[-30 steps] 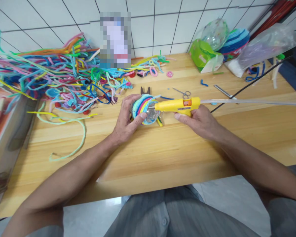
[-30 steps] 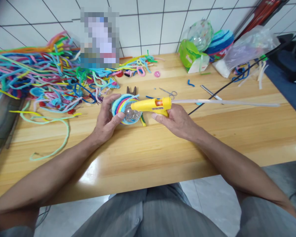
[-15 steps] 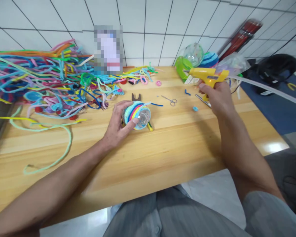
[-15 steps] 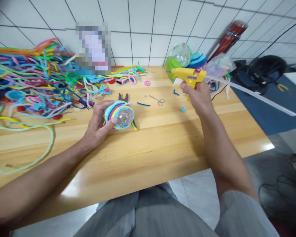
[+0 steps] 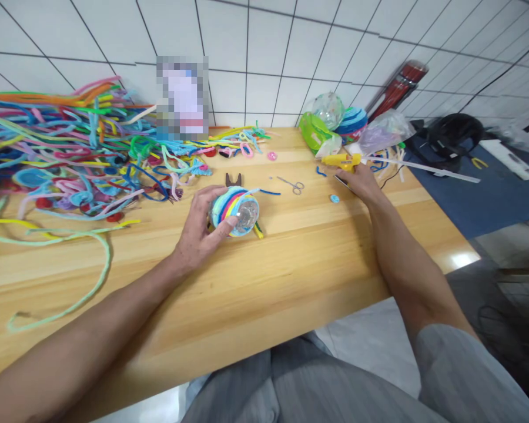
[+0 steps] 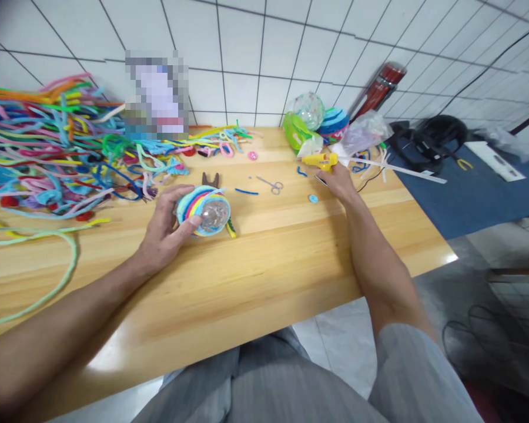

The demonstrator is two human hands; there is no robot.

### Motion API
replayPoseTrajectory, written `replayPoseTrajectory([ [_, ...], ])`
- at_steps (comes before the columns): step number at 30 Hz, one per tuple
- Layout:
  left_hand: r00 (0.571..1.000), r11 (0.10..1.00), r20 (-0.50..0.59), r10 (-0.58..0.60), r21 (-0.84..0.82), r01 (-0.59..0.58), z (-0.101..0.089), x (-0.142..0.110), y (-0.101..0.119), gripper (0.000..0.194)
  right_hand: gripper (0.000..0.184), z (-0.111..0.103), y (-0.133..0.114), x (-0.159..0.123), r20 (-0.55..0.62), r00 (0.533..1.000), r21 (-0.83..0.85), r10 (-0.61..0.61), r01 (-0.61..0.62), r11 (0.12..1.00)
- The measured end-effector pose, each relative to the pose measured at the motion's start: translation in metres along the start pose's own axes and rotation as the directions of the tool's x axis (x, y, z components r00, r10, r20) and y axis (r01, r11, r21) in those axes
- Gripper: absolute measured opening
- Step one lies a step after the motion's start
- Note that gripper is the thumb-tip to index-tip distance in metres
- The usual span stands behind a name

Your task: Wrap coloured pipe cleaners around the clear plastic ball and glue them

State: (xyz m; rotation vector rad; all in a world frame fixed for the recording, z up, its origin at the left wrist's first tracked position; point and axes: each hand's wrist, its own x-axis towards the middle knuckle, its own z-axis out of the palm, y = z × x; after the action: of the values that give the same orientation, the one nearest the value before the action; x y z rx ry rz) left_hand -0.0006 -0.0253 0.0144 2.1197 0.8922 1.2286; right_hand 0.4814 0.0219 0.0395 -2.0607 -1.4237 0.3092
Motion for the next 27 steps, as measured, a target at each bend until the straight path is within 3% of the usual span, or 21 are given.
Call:
replayPoseTrajectory([
  [13,1.0,1.0,-0.004,0.026,-0.01,-0.026,0.002,0.0,-0.003,0.057,0.035,-0.008,-0.009,-0.013,-0.005,1.0,-0.112,-0.011,0.01,0.994],
  [17,0.999,0.999,-0.011,0.045,0.003,-0.045,0.003,0.001,-0.001,0.057,0.04,-0.02,-0.014,-0.031,-0.05,0.999,-0.333,0.011,-0.027,0.943],
  [20,0.999,1.0,-0.021,0.026,0.015,-0.026,0.004,0.002,0.002,0.056,0.033,-0.028,-0.031,-0.057,-0.057,0.994,-0.432,-0.091,0.058,0.9],
  [23,0.999,0.999,-0.016,0.028,0.017,-0.027,0.004,0.003,0.004,0.056,0.027,-0.023,-0.071,-0.089,-0.011,0.917,-0.188,-0.398,0.389,0.902],
  [27,0.998,0.998,-0.022,0.06,0.022,-0.06,0.003,0.002,0.003,0.055,0.029,0.011,-0.142,-0.127,0.069,0.733,0.163,-0.677,0.661,0.733],
])
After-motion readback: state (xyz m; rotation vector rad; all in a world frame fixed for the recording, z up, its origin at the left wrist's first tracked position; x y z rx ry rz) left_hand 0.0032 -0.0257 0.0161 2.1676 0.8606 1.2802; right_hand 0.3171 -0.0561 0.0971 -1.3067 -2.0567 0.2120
